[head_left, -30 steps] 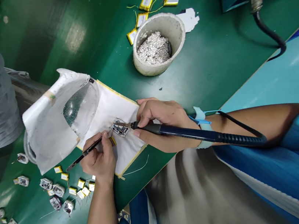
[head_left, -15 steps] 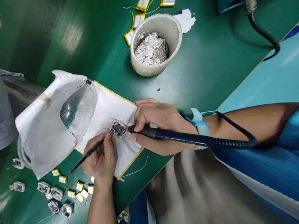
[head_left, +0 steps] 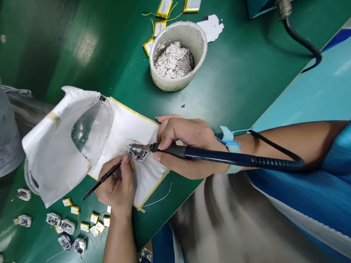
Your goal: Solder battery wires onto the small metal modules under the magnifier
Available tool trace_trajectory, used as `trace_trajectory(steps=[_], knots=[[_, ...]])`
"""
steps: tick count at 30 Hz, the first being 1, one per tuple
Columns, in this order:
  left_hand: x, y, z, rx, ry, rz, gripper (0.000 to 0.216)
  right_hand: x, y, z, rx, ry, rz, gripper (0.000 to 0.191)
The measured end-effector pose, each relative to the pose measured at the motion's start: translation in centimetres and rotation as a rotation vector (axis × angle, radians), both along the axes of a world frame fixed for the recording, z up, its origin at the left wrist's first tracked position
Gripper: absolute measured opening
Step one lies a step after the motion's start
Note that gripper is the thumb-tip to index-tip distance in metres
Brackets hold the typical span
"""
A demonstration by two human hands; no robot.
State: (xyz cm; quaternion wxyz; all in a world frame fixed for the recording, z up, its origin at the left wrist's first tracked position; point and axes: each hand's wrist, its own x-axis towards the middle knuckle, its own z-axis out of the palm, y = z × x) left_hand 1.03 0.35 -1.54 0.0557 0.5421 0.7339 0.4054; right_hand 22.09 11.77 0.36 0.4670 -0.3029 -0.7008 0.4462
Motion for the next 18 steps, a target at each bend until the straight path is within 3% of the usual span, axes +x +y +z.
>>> trace_trajectory(steps=[5,7,10,14,18], knots=[[-0.6,0.1,1.8,0.193,0.041,-0.079,0.022,-0.1,0.2,-0.4,0.053,0.067,-0.076,0.023],[-0.3,0.3,2.7,0.025,0.162,-0.174,0.021,0.1,0.3,-0.6,0.079,0.069,-0.089,0.023],[0.9,0.4,3.4,-0.245,0.382,-0.320,0.037,0.4,0.0,-0.7,0.082,0.055,-0.104,0.022],[0.7,-1.4,4.3,-0.195,0.439,-0.316,0.041,0.7,-0.5,-0.9,0.069,0.020,-0.128,0.023],[-3.4,-5.6,5.8,-0.226,0.381,-0.207,0.046,0.7,-1.0,-1.5,0.068,0.032,-0.114,0.024]])
